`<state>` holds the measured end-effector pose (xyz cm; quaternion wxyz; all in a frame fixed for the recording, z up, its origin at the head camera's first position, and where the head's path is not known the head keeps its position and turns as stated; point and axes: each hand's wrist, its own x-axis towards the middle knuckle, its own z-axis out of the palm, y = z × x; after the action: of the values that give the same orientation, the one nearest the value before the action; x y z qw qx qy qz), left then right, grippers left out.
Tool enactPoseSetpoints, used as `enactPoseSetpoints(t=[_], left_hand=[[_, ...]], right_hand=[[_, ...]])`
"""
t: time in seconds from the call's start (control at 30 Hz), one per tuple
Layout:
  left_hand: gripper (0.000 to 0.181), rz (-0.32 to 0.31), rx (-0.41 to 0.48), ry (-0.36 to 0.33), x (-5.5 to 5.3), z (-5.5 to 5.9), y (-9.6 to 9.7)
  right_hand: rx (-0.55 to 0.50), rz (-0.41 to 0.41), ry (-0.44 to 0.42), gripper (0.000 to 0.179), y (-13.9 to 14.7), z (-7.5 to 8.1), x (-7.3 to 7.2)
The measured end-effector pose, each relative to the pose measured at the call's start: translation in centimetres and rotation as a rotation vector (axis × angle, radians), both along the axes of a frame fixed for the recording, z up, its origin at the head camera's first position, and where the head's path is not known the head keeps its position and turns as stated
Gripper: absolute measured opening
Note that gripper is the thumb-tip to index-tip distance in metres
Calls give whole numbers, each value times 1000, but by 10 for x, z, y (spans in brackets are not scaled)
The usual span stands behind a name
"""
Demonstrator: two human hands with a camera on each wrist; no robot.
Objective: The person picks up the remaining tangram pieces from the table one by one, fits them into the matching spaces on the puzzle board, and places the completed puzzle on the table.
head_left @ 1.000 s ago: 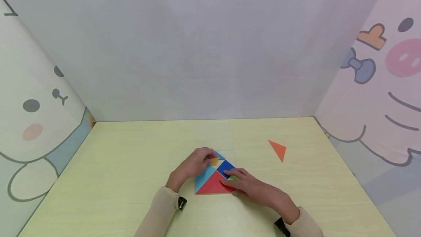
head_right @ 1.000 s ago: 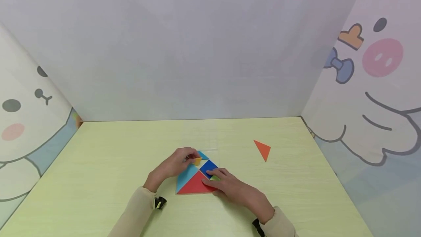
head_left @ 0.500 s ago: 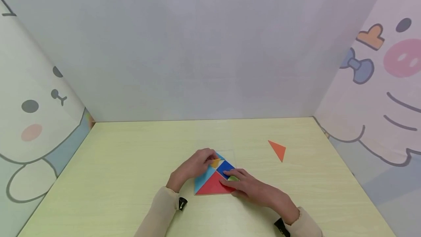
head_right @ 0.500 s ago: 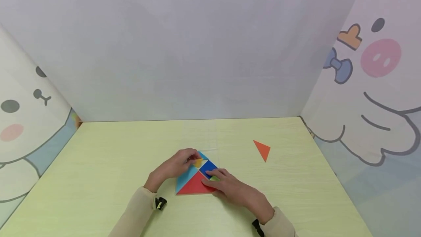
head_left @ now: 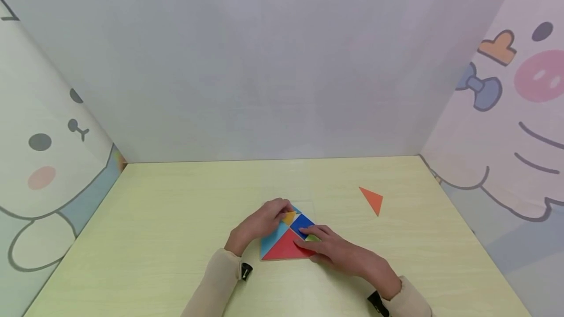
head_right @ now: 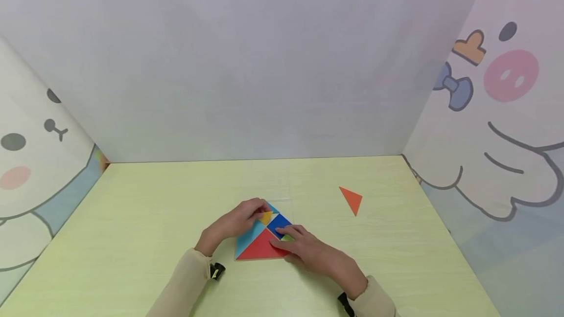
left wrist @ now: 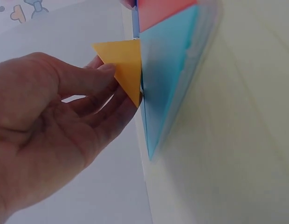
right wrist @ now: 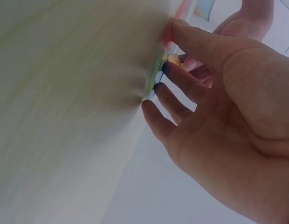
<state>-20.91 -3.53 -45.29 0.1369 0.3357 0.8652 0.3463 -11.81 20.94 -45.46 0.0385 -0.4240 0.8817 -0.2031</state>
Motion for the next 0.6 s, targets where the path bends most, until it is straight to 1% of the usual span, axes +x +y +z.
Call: enactPoseSetpoints(t=[0.13, 0.33, 0.43, 0.6], left_hand=[[15, 8, -17, 6, 1, 0, 2], [19, 7, -37, 62, 2, -2, 4], [23, 3, -43, 83, 3, -3, 4], [30, 5, -56, 96, 4, -4, 4]], right_hand=[[7, -4, -10, 45, 0, 0, 0], [10, 0, -1, 45, 0, 0, 0], [20, 0, 5, 46, 1, -1, 0], [32, -4, -4, 47, 1, -2, -1]])
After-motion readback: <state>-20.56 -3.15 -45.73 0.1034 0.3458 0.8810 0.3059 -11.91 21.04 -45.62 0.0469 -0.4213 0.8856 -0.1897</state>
